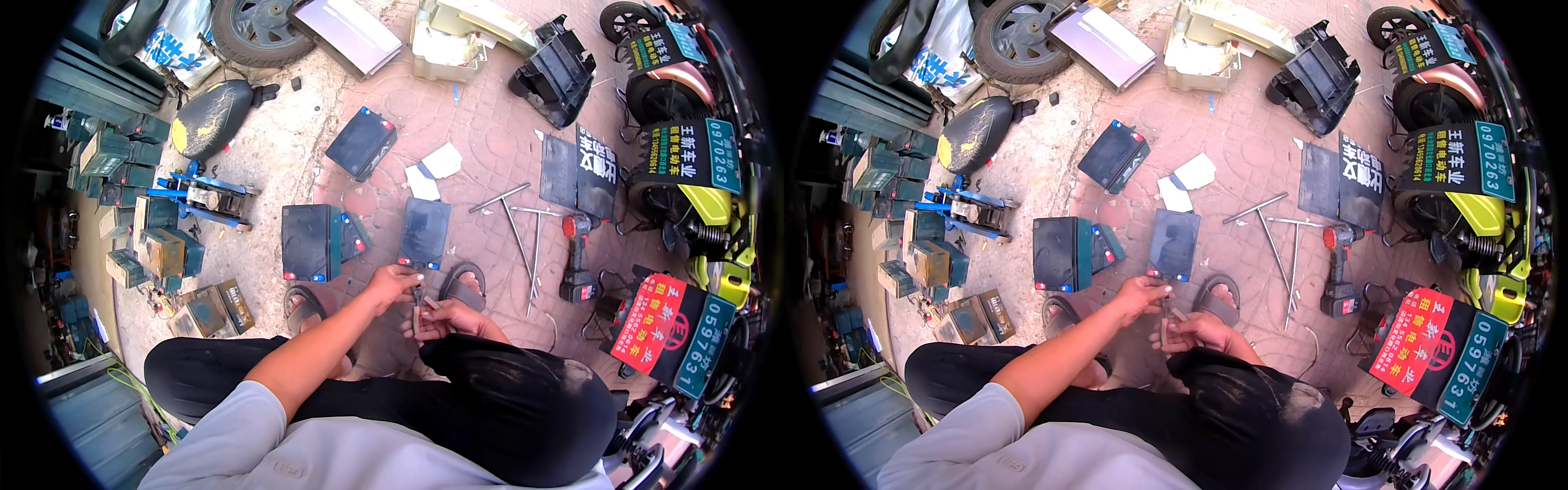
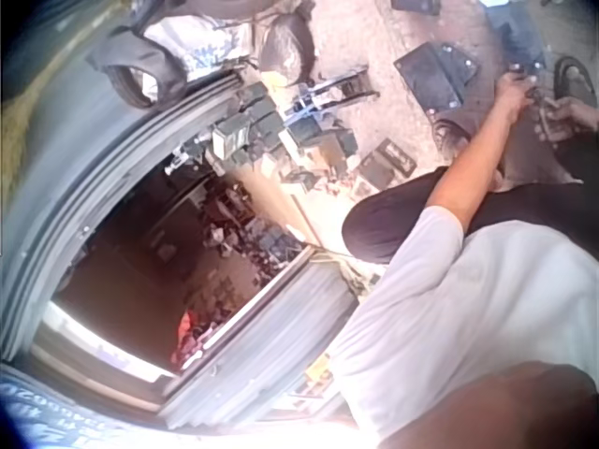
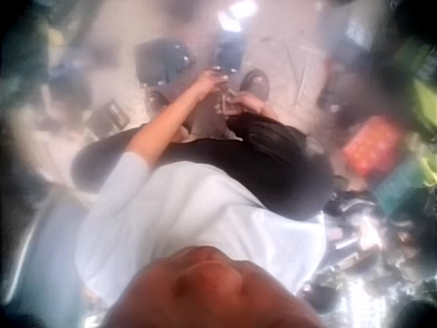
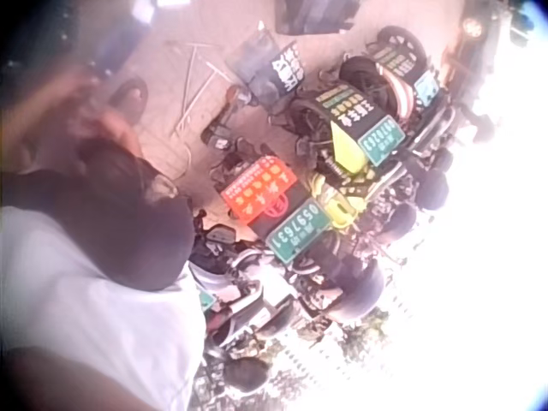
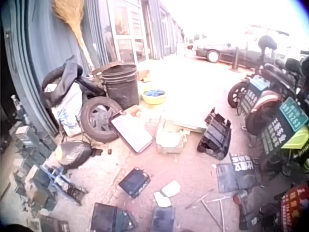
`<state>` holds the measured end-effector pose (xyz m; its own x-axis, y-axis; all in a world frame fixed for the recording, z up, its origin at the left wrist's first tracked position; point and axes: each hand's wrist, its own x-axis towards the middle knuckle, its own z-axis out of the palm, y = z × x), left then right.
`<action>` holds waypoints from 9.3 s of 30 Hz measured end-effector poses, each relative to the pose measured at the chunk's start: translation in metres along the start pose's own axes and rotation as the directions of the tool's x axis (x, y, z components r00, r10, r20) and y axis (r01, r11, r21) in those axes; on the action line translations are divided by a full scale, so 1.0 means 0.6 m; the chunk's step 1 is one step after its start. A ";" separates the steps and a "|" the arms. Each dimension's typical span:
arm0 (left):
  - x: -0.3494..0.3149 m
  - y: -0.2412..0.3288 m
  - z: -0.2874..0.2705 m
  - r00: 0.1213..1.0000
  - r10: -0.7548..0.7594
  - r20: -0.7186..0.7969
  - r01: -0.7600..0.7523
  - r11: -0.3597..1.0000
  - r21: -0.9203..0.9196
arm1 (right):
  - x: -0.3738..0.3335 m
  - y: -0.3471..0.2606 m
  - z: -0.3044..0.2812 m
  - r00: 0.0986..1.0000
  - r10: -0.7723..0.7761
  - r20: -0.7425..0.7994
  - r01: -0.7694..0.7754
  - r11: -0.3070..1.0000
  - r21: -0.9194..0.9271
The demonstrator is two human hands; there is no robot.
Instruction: The person unscrews and removes a plastic housing from a battery pack using a power drill and then lifts out a smaller battery component.
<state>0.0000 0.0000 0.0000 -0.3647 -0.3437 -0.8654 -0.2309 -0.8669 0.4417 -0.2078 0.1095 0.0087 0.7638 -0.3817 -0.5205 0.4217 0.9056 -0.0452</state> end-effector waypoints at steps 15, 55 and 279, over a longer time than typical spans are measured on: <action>0.020 0.002 0.019 0.989 -0.005 -0.150 -0.030 0.972 -0.231 | 0.006 0.002 -0.010 0.992 -0.088 -0.094 0.091 0.995 0.035; -0.535 0.472 -0.271 0.321 0.781 -0.535 -0.876 0.459 0.145 | -0.147 -0.299 0.534 0.912 -0.396 -0.105 -0.054 0.139 -0.989; 0.145 0.479 -0.103 0.611 0.701 -0.366 0.200 0.311 0.929 | -0.301 -0.265 0.614 0.845 -0.442 0.301 0.044 -0.504 -0.863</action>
<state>-0.0424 -0.3012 0.0366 -0.0545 -0.9505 -0.3060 -0.9830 -0.0028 0.1837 -0.2330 -0.0339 0.4240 0.6063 -0.7783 -0.1631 -0.6001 -0.3133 -0.7360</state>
